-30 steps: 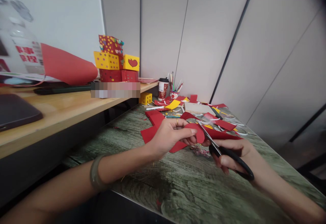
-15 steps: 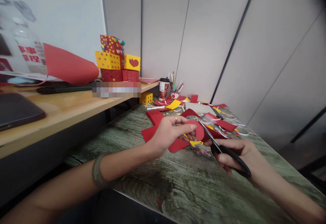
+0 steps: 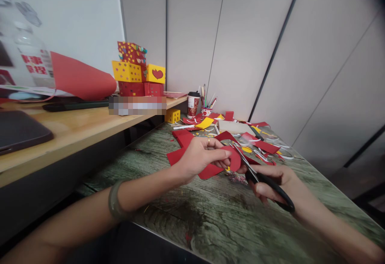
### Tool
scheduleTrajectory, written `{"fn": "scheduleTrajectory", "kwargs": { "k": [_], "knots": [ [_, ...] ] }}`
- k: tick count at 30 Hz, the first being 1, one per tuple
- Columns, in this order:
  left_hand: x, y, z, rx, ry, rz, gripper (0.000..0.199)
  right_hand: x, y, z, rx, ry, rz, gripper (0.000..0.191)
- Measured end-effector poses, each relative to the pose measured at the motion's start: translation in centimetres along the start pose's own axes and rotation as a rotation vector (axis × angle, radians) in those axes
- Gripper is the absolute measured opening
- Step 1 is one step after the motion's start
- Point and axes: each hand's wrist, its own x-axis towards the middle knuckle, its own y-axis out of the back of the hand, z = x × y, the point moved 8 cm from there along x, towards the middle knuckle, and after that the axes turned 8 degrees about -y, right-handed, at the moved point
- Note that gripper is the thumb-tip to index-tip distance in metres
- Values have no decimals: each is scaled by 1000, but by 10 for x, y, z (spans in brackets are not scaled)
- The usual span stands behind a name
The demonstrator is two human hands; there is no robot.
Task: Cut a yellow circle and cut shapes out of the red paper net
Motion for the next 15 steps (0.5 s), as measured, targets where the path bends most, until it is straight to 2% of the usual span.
{"fn": "scheduleTrajectory", "kwargs": {
  "k": [10, 15],
  "knots": [
    [1, 1, -2, 0, 20, -13, 10, -3, 4, 3, 7, -28, 28, 41],
    [2, 5, -2, -16, 30, 43, 12, -2, 8, 6, -5, -53, 72, 45]
  ]
}}
